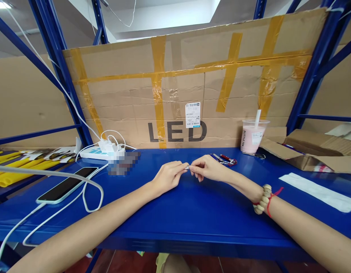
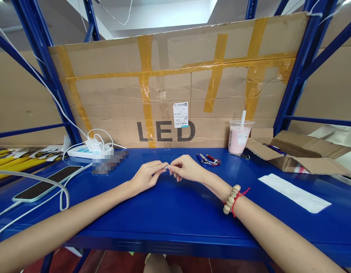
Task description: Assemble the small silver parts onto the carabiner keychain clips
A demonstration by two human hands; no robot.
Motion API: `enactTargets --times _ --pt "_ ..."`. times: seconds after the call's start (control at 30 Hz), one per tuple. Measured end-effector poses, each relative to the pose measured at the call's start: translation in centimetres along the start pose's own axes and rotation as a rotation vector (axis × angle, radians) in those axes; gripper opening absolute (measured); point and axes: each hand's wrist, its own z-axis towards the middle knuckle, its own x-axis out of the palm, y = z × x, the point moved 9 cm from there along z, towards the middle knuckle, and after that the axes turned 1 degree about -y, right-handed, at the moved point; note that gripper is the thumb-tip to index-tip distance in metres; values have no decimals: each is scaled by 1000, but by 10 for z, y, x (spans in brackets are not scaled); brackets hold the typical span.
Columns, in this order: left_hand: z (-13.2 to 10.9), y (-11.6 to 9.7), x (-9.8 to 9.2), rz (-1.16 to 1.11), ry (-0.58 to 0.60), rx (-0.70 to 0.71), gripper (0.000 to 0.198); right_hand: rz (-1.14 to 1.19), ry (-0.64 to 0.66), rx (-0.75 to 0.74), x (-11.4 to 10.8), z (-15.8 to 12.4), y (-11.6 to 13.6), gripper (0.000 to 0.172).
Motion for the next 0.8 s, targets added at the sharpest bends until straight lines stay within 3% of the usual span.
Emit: enactTargets --times 0.17,0.33,0.6,0.8 --pt "2 5 0 -10 3 -38 30 304 31 194 13 3 -24 44" --pt "6 15 1 -80 25 -188 29 272 -6 215 10 7 -31 48" --pt "5 32 1 -174 -19 -304 26 -274 -427 -151 -44 -1 4 40" --pt "5 28 5 -180 50 -284 26 -444 -405 -287 -37 -5 19 33"
